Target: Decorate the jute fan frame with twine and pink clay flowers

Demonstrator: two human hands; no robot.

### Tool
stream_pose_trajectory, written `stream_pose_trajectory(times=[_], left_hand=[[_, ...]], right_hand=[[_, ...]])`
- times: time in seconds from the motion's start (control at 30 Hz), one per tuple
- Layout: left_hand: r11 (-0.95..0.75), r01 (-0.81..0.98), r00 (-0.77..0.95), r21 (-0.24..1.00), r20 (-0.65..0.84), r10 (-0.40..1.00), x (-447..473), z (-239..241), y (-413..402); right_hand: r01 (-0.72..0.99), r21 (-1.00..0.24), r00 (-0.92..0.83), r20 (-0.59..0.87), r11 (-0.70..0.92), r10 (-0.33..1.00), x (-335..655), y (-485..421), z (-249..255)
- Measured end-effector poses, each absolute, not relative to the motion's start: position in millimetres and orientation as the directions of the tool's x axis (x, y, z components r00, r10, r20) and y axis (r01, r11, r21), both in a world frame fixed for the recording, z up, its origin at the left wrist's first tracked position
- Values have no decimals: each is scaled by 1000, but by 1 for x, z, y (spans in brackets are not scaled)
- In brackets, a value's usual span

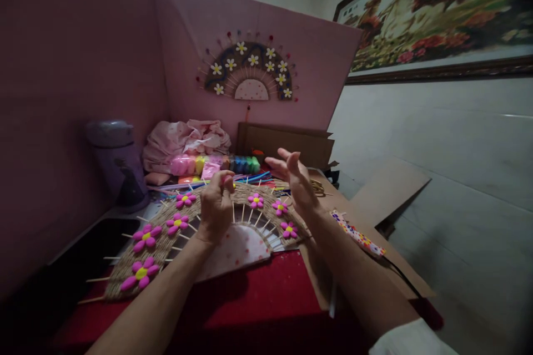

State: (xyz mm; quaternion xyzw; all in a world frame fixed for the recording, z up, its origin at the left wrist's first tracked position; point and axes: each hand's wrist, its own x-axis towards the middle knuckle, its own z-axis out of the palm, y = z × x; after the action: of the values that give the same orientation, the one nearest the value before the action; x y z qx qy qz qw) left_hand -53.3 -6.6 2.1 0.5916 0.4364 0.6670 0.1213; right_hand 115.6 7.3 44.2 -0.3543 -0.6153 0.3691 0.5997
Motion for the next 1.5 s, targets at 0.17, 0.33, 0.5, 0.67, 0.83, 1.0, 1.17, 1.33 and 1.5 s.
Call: stream_pose_trajectory(times=[0.17, 0.33, 0.5, 0.67, 0.83, 1.0, 1.17, 1.33, 1.5], left_hand=[[-534, -55, -281, 844, 500, 819, -53, 7, -5], [-401, -291, -155, 869, 371, 915, -53, 15, -6], [-503, -339, -301, 795, 415, 859, -65, 17, 0], [-523, -340, -309, 782, 432, 847, -71, 18, 4], [-483, -334, -340, 810, 375, 863, -68, 18, 3], [-447, -345, -253, 826, 377, 891, -65, 15, 7], [-412, -304, -259, 859, 342, 903, -64, 12, 5], [-412, -308, -182, 858, 372, 910, -62, 8, 4], [-388, -248, -157, 888, 359, 920, -59, 5, 5]], right_hand=[[535, -450, 74, 868, 715, 491, 128, 25, 12], [719, -164, -100, 938, 675, 333, 132, 31, -7], [729, -178, -54, 948, 661, 315, 135, 33, -7], [730, -157, -49, 959, 665, 280, 137, 32, -7], [726, -152, -46, 963, 671, 267, 137, 33, -8], [711, -187, -22, 957, 678, 288, 135, 33, -8], [691, -186, -59, 949, 699, 310, 132, 30, -8], [669, -183, -78, 947, 720, 313, 128, 27, -7], [656, -172, -114, 940, 735, 322, 124, 24, -7]])
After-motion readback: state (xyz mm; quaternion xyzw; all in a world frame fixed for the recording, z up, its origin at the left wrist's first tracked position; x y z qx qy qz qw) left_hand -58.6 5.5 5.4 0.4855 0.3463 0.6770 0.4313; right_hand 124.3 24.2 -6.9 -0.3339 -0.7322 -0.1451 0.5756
